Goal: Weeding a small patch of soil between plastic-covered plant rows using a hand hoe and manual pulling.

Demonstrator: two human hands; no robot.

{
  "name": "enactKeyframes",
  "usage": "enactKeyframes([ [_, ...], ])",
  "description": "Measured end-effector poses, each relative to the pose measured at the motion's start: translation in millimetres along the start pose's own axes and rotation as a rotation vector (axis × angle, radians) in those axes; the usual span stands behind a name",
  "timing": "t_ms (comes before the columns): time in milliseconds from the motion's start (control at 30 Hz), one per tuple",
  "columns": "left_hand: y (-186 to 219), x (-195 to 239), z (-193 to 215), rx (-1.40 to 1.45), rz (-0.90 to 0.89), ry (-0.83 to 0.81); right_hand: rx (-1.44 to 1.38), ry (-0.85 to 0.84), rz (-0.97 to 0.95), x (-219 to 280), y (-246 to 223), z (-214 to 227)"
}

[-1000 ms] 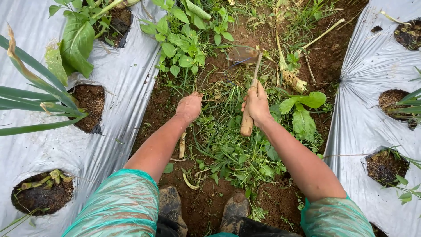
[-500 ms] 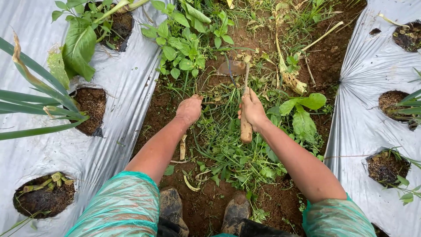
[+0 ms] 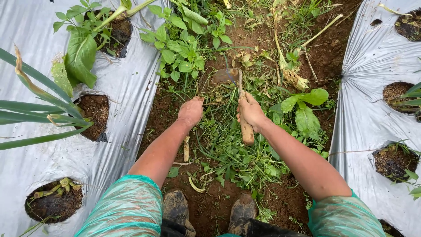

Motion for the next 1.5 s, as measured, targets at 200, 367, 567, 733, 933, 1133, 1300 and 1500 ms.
enactKeyframes([
  [200, 6, 9, 18, -0.020, -0.014, 0.003, -0.121, 0.201, 0.200, 0, -47, 19],
  [367, 21, 21, 41, -0.023, -0.022, -0.015, -0.011, 0.073, 0.059, 16, -13, 3],
  [567, 27, 33, 51, -0.051, -0.027, -0.024, 0.046, -0.072, 0.006, 18, -5, -4],
  [733, 22, 31, 47, -0.058, -0.053, -0.016, -0.044, 0.089, 0.159, 7, -36, 17],
  [933, 10, 28, 31, -0.068, -0.061, -0.011, -0.008, 0.101, 0.144, 22, -19, 14],
  [1133, 4, 32, 30, -0.032, -0.092, 0.037, 0.081, -0.068, -0.037, 35, 9, -1],
  [1300, -4, 28, 15, -0.046, -0.126, 0.076, -0.015, 0.030, 0.116, 20, -31, 10],
  [1500, 1, 34, 21, -0.040, -0.123, 0.072, 0.050, 0.010, 0.103, 32, -34, 12],
])
Point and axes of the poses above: each hand's wrist, its own x-axis away from the middle knuckle, its own z-axis out of the back of the hand, y = z × x, the point moved 4 cm from there along -x, towards the middle knuckle, and after that the axes turned 1 degree about y, right-handed, at the moved point
